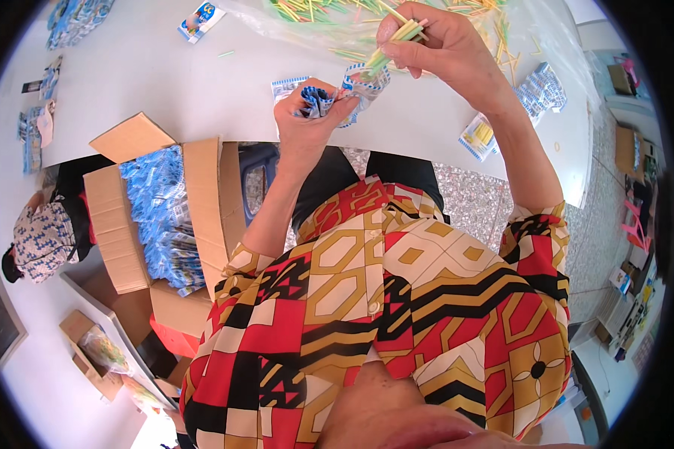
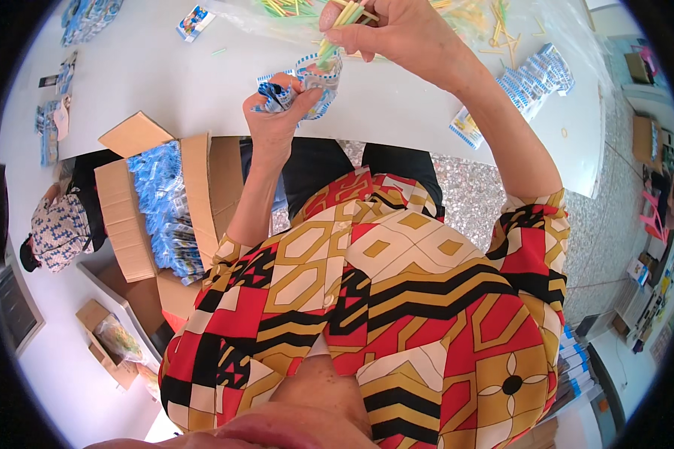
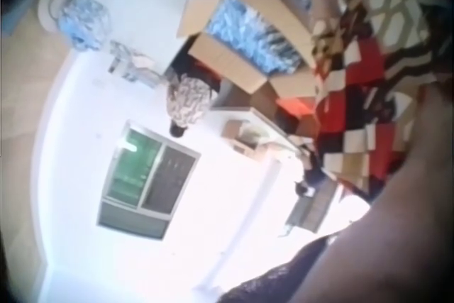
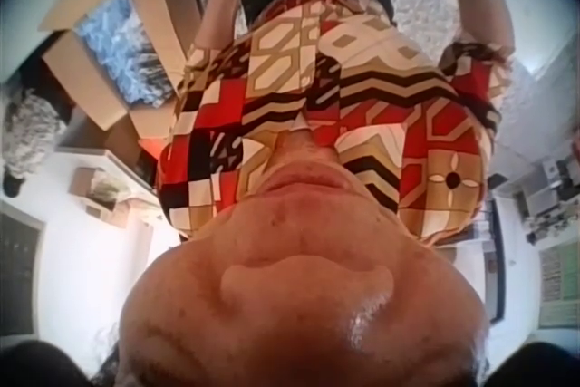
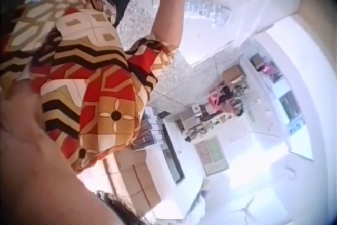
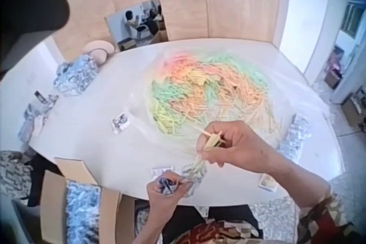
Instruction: The person is sorting and putting colorful plastic sticks into small transparent plastic bags at a factory workbench.
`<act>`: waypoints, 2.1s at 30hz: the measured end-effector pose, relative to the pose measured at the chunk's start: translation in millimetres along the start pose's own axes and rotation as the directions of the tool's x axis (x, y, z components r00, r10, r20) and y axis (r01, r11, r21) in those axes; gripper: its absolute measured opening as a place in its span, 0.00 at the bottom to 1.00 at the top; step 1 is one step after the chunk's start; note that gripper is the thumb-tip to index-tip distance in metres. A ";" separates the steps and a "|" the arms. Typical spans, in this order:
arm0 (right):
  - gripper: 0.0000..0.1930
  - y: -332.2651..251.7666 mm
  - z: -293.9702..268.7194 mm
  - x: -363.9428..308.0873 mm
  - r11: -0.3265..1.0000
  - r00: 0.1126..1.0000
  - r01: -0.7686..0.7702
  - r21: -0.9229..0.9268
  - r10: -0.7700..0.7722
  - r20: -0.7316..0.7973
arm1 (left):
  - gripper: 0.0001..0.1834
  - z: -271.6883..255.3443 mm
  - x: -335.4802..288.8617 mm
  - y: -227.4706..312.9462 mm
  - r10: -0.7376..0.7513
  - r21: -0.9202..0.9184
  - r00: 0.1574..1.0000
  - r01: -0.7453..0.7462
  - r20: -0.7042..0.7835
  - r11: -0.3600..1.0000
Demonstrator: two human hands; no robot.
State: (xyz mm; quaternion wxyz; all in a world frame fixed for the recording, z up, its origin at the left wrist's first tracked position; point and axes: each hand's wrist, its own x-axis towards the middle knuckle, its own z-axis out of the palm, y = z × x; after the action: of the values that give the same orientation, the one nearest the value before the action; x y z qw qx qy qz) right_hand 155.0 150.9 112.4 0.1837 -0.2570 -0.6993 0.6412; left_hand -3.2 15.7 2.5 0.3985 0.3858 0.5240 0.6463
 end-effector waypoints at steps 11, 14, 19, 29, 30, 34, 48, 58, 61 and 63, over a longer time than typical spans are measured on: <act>0.06 -13.7 13.2 -7.7 0.888 0.978 0.176 -0.424 -0.206 -0.024 | 0.07 7.2 0.5 3.7 -0.051 -0.027 0.998 0.051 -0.020 0.998; 0.07 -15.4 13.0 -6.1 0.864 0.975 0.206 -0.459 -0.220 0.023 | 0.09 9.6 2.0 3.3 -0.129 -0.099 0.992 0.126 -0.017 0.987; 0.08 -12.9 9.7 -3.3 0.883 0.992 0.119 -0.453 -0.124 0.018 | 0.08 12.1 3.5 0.0 -0.117 -0.115 0.993 0.114 -0.022 0.987; 0.07 7.0 0.3 3.6 0.781 0.795 0.607 -0.147 -0.600 0.093 | 0.09 9.1 5.1 -2.3 -0.132 -0.128 0.991 0.129 -0.015 0.983; 0.07 -3.0 2.9 2.1 0.913 0.922 0.383 -0.139 -0.386 0.001 | 0.09 7.1 4.5 -2.7 -0.134 -0.127 0.991 0.130 -0.019 0.983; 0.07 -1.2 -5.7 9.1 0.908 0.972 0.113 -0.404 -0.186 -0.146 | 0.10 -7.0 2.7 -8.1 -0.143 -0.192 0.981 0.116 -0.129 0.974; 0.05 132.5 -27.6 39.0 0.555 0.923 0.145 -0.819 -0.374 -0.090 | 0.12 -27.4 -4.0 1.5 -0.176 -0.204 0.947 0.123 -0.270 0.971; 0.06 154.0 -67.7 94.5 0.458 0.964 0.171 -0.873 -0.263 0.050 | 0.10 -21.7 -7.7 4.6 -0.165 -0.224 0.966 0.119 -0.198 0.967; 0.05 158.0 -68.0 103.1 0.327 0.950 0.238 -0.915 -0.274 0.150 | 0.10 -21.8 -5.8 1.2 -0.170 -0.202 0.971 0.135 -0.168 0.970; 0.05 154.2 -67.5 105.9 0.317 0.955 0.250 -0.915 -0.238 0.178 | 0.10 -20.3 -3.8 -0.9 -0.178 -0.209 0.968 0.140 -0.176 0.968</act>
State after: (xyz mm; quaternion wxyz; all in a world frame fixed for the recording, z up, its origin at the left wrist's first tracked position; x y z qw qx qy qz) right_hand 128.9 275.1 -40.7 0.0964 -0.2039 -0.9692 0.0990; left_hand -20.2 4.9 -1.8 0.4324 0.2367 0.5236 0.6949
